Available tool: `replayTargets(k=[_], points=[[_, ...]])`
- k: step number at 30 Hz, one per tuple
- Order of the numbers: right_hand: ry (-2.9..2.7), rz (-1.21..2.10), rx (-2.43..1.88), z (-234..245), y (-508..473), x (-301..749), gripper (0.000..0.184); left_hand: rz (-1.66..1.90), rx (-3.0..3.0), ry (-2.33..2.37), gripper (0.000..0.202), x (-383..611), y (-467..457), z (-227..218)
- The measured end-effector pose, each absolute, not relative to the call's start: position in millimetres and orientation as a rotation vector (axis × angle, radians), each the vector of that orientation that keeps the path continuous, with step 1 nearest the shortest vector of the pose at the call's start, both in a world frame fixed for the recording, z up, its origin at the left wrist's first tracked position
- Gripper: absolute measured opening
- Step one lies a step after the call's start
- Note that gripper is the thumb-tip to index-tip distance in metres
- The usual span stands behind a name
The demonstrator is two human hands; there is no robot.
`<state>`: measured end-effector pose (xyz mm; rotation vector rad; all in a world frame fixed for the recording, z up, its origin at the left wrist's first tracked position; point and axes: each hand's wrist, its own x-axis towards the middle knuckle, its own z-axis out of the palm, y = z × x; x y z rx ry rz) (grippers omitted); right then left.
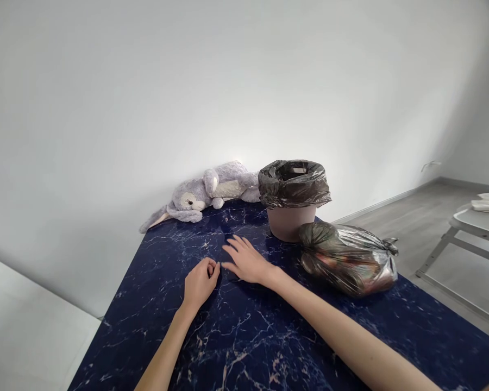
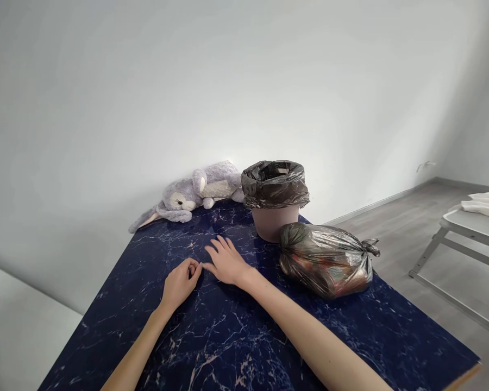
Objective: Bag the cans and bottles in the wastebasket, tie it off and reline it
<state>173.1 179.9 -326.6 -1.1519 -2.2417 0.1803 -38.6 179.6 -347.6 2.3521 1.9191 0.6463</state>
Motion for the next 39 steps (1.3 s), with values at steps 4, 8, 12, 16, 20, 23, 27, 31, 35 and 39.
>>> replayTargets(k=[4,8,12,16,20,23,27,31,35,39], points=[[-2.259,0.236,-1.384,-375,179,159,0.057,0.647,2.398,1.895,0.029,-39,179,-348],[-2.266,0.225,-1.370,-376,177,158,0.057,0.637,2.438,1.886,0.029,-38,179,-350],[-2.268,0.225,-1.363,-373,177,159,0.057,0.628,2.472,1.880,0.028,-36,178,-350],[-2.272,0.228,-1.356,-375,177,158,0.056,0.618,2.493,1.877,0.027,-35,177,-350],[-2.263,0.227,-1.363,-376,178,158,0.057,0.618,2.497,1.884,0.026,-35,177,-350],[-2.260,0.223,-1.359,-376,178,159,0.057,0.613,2.498,1.889,0.027,-34,177,-350],[-2.256,0.222,-1.349,-377,179,159,0.057,0.601,2.504,1.887,0.027,-34,177,-349],[-2.251,0.222,-1.351,-378,179,159,0.057,0.594,2.503,1.891,0.026,-33,178,-350],[-2.252,0.225,-1.361,-379,179,159,0.058,0.596,2.504,1.892,0.027,-34,178,-351],[-2.260,0.232,-1.362,-378,178,159,0.059,0.601,2.505,1.894,0.026,-34,178,-352]])
